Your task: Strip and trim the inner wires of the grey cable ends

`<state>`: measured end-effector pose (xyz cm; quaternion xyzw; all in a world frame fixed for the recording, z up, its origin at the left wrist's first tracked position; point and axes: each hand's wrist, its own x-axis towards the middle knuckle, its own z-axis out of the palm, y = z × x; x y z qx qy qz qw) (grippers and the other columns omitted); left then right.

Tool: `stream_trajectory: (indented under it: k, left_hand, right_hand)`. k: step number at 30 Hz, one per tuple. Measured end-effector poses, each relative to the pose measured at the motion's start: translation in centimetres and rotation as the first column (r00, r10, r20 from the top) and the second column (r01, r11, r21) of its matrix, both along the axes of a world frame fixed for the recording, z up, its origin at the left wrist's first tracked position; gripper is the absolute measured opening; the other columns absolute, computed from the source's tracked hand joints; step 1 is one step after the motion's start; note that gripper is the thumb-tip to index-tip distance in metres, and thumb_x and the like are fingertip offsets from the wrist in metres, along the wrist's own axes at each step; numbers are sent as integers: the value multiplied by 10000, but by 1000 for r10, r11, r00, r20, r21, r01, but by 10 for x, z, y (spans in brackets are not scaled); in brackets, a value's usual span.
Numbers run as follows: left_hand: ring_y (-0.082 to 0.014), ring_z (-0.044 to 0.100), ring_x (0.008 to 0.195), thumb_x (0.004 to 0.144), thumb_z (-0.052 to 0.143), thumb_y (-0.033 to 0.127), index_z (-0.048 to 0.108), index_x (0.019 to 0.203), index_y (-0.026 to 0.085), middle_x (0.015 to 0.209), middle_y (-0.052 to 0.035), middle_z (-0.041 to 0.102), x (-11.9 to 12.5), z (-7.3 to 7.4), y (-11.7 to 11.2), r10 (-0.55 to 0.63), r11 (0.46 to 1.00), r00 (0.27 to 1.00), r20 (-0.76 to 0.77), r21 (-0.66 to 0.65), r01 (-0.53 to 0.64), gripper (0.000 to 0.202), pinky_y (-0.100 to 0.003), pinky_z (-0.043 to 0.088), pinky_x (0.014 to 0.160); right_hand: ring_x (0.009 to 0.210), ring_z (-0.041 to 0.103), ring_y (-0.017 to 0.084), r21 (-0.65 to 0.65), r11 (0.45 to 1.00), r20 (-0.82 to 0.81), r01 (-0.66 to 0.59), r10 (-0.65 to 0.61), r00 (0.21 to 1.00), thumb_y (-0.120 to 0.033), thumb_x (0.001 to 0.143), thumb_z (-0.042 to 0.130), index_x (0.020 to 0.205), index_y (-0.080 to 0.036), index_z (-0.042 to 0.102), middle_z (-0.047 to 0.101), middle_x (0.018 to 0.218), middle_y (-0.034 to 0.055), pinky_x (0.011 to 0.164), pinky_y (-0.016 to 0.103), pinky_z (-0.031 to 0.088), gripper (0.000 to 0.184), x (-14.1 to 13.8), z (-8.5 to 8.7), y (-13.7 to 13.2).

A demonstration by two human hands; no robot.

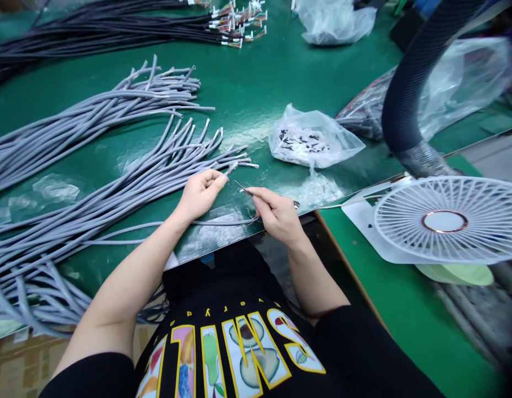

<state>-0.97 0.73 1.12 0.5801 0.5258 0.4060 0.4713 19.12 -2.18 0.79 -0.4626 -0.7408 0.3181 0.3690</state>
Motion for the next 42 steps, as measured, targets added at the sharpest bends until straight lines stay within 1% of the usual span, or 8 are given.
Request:
stream_trajectory:
  k: [5, 13, 22, 28, 31, 34, 38, 42]
  left_hand:
    - [-79, 336, 430, 873, 506, 441, 620, 746, 148, 440, 46, 426, 1, 7, -3, -67, 993, 992, 107, -92, 77, 340, -234, 293, 486]
    - [-81, 346, 433, 859, 542, 467, 611, 775, 152, 472, 50, 428, 3, 4, -5, -70, 995, 994, 83, -70, 76, 333, -233, 286, 467]
    - [-80, 429, 480, 886, 523, 399, 574, 769, 163, 551, 22, 547, 1, 1, -6, -108, 993, 993, -47, 37, 109, 268, -215, 339, 504]
    - [-61, 373, 371, 896, 455, 520, 590, 874, 159, 600, -8, 634, -4, 4, -4, -296, 932, 947, 124, -181, 315, 386, -212, 258, 404]
    - [-68, 353, 383, 904, 438, 504, 612, 849, 147, 505, 24, 557, -3, 7, -5, -373, 908, 926, 54, -183, 376, 401, -212, 272, 425]
    - [-103, 485, 515, 908, 438, 408, 646, 810, 137, 576, -2, 599, 0, 4, -5, -278, 960, 936, -216, -24, 279, 355, -224, 363, 540]
    - [-166, 615, 719, 903, 443, 340, 695, 835, 146, 788, -49, 708, 1, -3, -5, -64, 979, 889, -453, 145, 144, 325, -256, 412, 676]
    - [-162, 641, 710, 927, 447, 359, 718, 914, 170, 795, -44, 724, 2, 1, -11, 3, 958, 867, -498, 251, 141, 330, -247, 411, 672]
  right_hand:
    - [921, 686, 212, 8, 999, 23, 35, -35, 999, -256, 935, 445, 1113, -220, 684, 727, 979, 69, 798, 354, 552, 300, -3, -7, 1]
    - [927, 696, 204, 33, 998, 23, 51, -51, 998, -242, 918, 463, 1087, -237, 702, 729, 1061, 57, 844, 347, 556, 293, -5, -9, 3]
    - [647, 614, 159, -58, 997, -53, 42, -45, 998, -252, 924, 449, 1057, -204, 686, 647, 706, 27, 636, 299, 500, 277, -12, -7, 4]
    - [513, 487, 111, -107, 994, -110, 2, -13, 994, -246, 920, 457, 976, -187, 665, 526, 583, -30, 551, 252, 423, 224, -16, -6, 11]
    - [553, 494, 102, -68, 998, -101, 5, -12, 995, -245, 918, 480, 830, -179, 641, 552, 629, -20, 574, 240, 415, 195, -21, -3, 13]
    - [579, 508, 92, 50, 999, -128, -21, 27, 991, -225, 927, 468, 749, -174, 595, 579, 673, -12, 595, 226, 426, 224, -25, 14, 2]
    - [608, 576, 96, 260, 954, -81, -150, 176, 981, -213, 926, 484, 848, -189, 630, 647, 734, 0, 612, 218, 469, 167, -17, 42, -15]
    - [752, 684, 138, 308, 950, 68, -53, 34, 997, -175, 918, 495, 963, -179, 686, 737, 897, 52, 703, 239, 530, 196, 3, 40, -7]
